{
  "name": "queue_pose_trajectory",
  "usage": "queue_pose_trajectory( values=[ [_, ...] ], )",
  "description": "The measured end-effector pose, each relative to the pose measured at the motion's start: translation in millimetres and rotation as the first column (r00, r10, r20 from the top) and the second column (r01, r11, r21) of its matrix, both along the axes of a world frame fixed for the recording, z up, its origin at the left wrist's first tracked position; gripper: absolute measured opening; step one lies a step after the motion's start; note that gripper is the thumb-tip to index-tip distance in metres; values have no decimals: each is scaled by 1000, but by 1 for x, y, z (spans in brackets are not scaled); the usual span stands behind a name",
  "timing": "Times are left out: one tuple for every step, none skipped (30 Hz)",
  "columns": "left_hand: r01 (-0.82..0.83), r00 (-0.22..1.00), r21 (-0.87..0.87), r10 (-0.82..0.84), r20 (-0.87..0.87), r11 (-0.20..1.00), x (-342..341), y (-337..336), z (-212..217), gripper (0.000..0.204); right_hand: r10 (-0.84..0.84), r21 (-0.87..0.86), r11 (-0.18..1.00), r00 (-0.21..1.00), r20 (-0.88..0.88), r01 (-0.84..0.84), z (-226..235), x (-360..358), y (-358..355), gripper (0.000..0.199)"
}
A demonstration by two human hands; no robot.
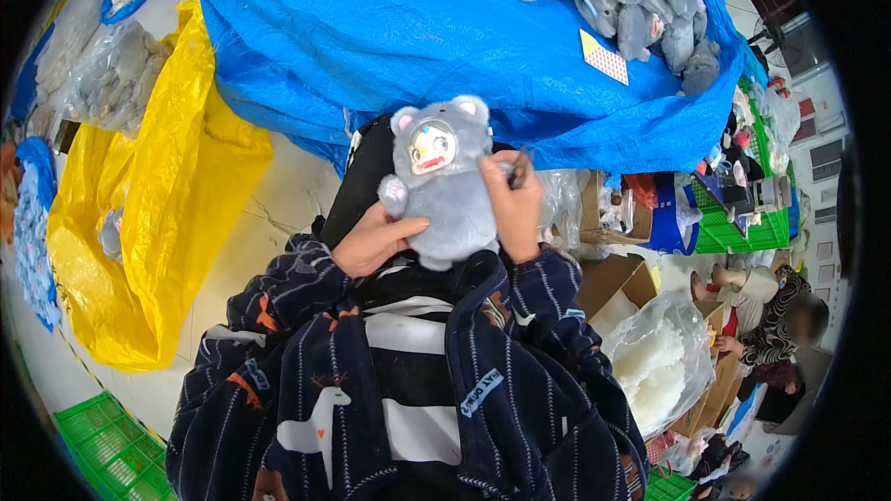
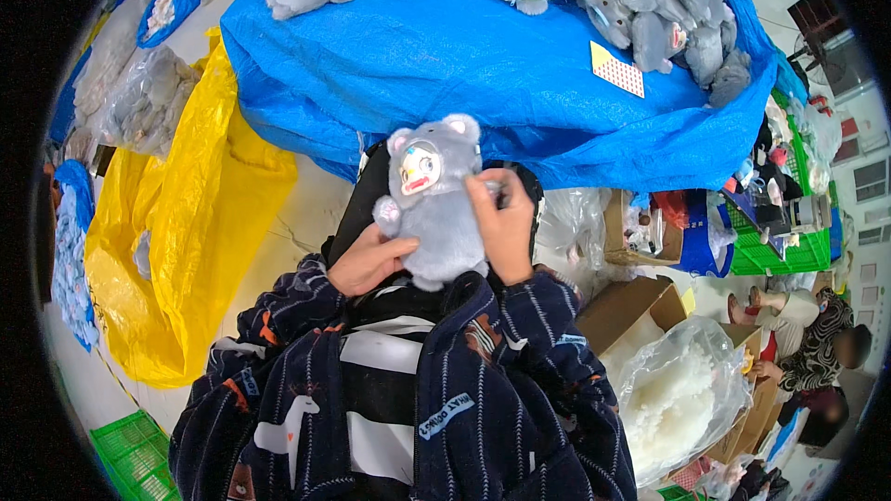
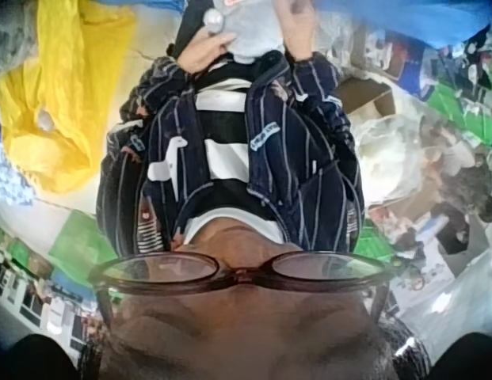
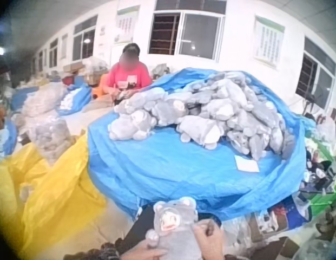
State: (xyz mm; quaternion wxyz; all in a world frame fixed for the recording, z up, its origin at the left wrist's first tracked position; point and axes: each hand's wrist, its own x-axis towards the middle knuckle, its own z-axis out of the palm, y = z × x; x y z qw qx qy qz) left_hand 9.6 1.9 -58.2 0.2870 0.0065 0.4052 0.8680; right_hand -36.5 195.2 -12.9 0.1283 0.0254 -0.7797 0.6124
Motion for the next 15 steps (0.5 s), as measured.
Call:
queue_pose_trajectory(
  values=[
    [-68,998,-11,68,0,998,0,1,0,51,20,162,987,995,-100,-3,-2,1,-4,17],
    [-136,991,-23,136,-2,990,-1,2,0,52,55,318,948,979,-195,10,-3,2,-6,17],
    [-197,980,-27,197,-9,980,-5,3,1,52,35,273,962,978,-205,23,1,1,-6,18],
    [-210,978,-10,210,-2,978,-6,2,3,52,-47,106,993,993,-109,59,6,-2,-2,20],
    [-224,975,6,224,6,975,-6,-1,8,51,-111,-61,992,994,1,111,13,-7,6,23],
    [-234,972,23,233,15,972,-6,-3,10,50,-156,-219,959,980,119,180,18,-10,17,26],
    [-240,970,40,242,-36,970,-6,-5,11,50,-159,-295,937,981,111,185,19,-13,29,32],
    [-251,967,49,252,-24,967,-7,-6,12,49,-154,-263,946,977,149,190,23,-10,37,31],
    [-262,965,52,263,-11,964,-7,-6,13,47,-89,-252,958,976,200,139,26,-5,38,32],
    [-273,962,55,273,2,960,-8,-7,14,46,-23,-242,966,968,252,86,28,-2,39,32],
    [-279,960,61,279,2,958,-9,-6,10,46,25,-196,980,953,301,36,26,0,35,34],
    [-280,960,59,280,11,958,-9,-6,10,46,62,-172,985,957,284,-13,25,3,26,33],
    [-282,959,58,282,19,958,-8,-5,11,46,97,-127,990,951,295,-61,25,4,21,31],
    [-286,958,57,285,27,957,-8,-5,13,46,132,-83,990,942,307,-112,25,3,15,30],
    [-278,961,51,278,12,959,-6,-7,15,47,105,-64,993,984,142,-97,18,1,4,27]
  ],
)
